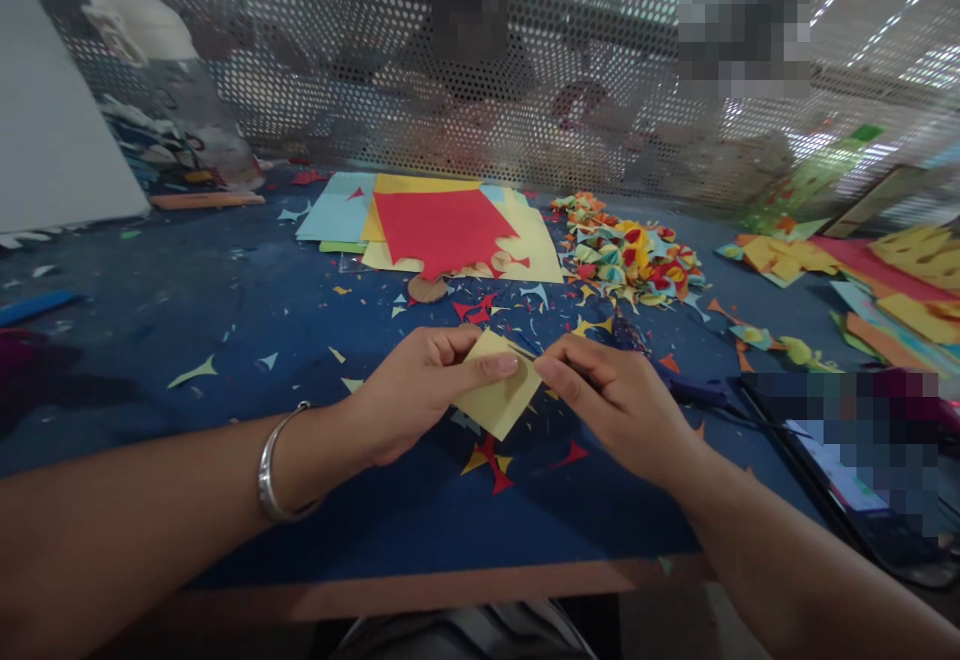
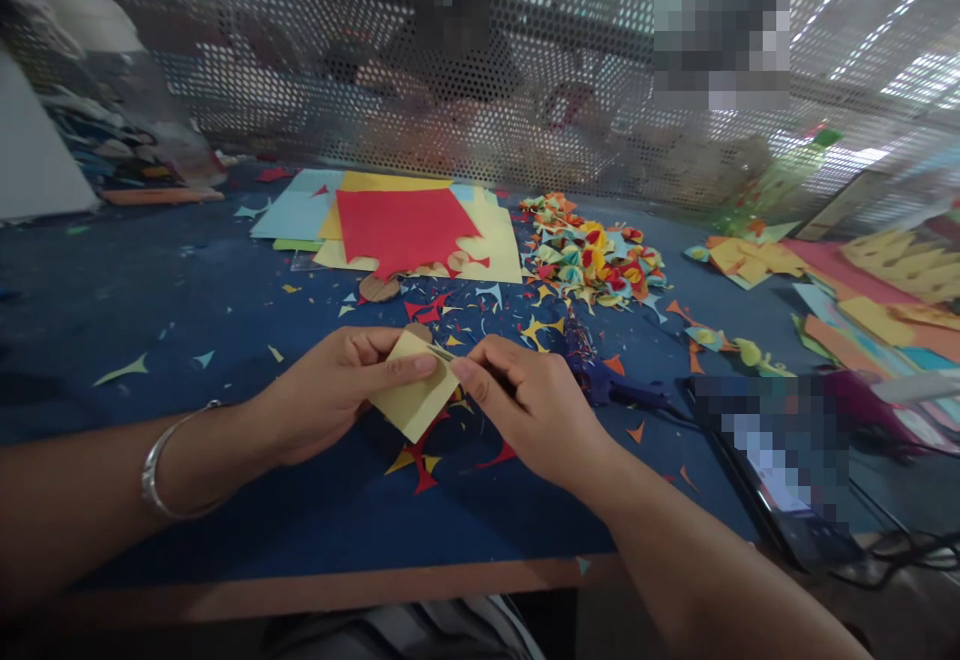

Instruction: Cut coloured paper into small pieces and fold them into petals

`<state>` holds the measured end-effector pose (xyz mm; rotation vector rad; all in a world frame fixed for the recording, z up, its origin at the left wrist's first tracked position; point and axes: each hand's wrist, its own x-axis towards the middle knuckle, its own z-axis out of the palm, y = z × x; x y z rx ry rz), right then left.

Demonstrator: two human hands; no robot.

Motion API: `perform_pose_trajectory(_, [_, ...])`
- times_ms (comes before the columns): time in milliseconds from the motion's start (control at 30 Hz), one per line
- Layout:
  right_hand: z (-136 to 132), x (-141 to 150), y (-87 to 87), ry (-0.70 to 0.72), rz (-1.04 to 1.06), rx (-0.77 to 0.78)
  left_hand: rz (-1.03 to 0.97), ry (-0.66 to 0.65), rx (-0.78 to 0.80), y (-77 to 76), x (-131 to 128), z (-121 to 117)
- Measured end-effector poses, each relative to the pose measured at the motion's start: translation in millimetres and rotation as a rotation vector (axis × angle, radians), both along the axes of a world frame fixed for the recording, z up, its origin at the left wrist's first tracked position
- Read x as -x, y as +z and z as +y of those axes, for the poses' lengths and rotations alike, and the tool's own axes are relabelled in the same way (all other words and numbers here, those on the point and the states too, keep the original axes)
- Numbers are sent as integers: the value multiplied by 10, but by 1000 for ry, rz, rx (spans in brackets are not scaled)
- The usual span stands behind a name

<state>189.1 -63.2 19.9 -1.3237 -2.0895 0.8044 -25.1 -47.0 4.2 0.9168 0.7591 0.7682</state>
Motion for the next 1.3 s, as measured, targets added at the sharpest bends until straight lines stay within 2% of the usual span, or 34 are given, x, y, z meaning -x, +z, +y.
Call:
perform_pose_trajectory(967, [9,7,-9,14,16,-6,43,-40,10,-37,10,11])
perform_pose_trajectory(1300, [-3,-2,-10,16,-4,14,20,-112,17,-30,7,17])
